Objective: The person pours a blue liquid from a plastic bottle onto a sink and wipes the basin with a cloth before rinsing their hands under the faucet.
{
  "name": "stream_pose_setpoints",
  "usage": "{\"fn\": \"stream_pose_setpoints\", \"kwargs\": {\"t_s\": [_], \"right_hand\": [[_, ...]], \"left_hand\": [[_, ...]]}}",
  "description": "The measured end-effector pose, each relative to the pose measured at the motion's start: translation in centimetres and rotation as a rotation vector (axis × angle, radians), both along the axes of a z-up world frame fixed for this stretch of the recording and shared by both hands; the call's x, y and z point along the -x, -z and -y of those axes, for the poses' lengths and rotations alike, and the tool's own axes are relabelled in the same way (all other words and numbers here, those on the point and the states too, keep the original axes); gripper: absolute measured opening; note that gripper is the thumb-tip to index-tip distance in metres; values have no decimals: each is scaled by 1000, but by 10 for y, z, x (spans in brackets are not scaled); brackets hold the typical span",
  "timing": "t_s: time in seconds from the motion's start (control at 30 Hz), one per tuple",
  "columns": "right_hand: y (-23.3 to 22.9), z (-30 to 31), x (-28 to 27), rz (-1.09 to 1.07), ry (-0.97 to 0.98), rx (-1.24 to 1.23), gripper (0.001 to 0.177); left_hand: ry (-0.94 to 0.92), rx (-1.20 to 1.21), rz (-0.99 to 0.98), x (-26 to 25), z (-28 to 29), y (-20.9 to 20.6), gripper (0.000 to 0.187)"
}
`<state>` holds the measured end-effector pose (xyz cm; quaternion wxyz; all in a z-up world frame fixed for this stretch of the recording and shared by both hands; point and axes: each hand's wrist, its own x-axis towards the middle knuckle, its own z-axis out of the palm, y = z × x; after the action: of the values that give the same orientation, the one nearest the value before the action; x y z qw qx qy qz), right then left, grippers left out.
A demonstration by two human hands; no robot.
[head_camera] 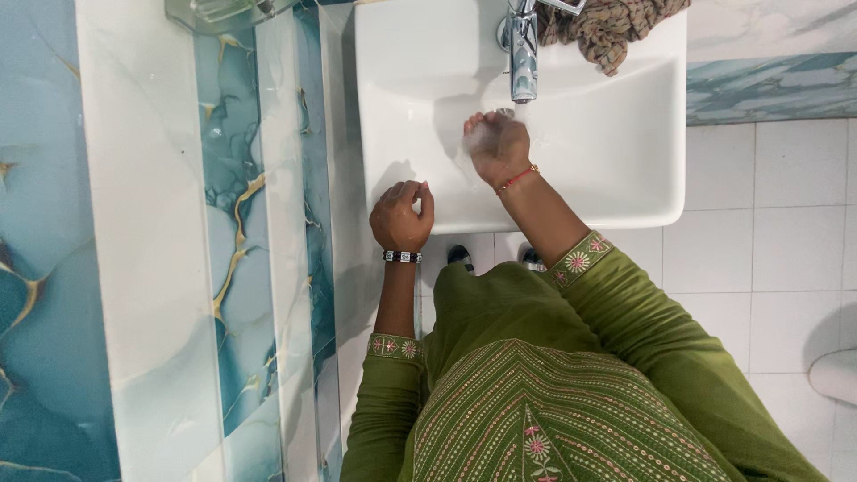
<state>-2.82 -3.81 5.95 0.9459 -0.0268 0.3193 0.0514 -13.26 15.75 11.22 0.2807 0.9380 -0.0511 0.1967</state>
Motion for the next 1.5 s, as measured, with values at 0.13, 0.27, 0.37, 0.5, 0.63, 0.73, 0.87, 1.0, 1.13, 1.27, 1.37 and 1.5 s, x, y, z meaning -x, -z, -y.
{"fn": "stream_pose_setpoints", "kwargs": {"t_s": [0.13, 0.27, 0.37, 0.5, 0.63, 0.73, 0.87, 1.0, 1.13, 1.27, 1.37, 1.5], "right_hand": [[-58, -14, -6, 318, -104, 157, 31], [-30, -4, 12, 103, -230, 368, 29], [15, 27, 18, 149, -106, 157, 39], [40, 41, 6, -64, -29, 157, 27], [-17, -11, -1, 215, -54, 178, 19], [-88, -38, -5, 387, -394, 146, 38], [-93, -24, 5, 400, -468, 264, 38], [-24, 25, 12, 107, -176, 178, 31], [16, 49, 8, -84, -63, 137, 31], [-17, 12, 21, 348, -218, 445, 26], [-71, -15, 67, 613, -882, 1134, 28], [-85, -11, 71, 534, -903, 1184, 36]], "left_hand": [[13, 27, 52, 0, 0, 0, 16], [-7, 2, 10, -2, 0, -2, 17], [-7, 8, 56, 0, -1, -1, 17], [0, 30, 64, 0, -2, 3, 16], [11, 14, 35, -1, -3, 0, 16], [19, 7, 48, 0, -1, -4, 16], [5, 15, 24, 4, -3, 1, 17], [1, 1, -22, -2, -4, 9, 16], [-15, -6, 24, 2, -3, 6, 17], [-5, -16, -39, 2, -2, -4, 16], [23, -153, -179, -3, -3, -5, 16], [91, -130, -236, -2, -5, -4, 21]]}}
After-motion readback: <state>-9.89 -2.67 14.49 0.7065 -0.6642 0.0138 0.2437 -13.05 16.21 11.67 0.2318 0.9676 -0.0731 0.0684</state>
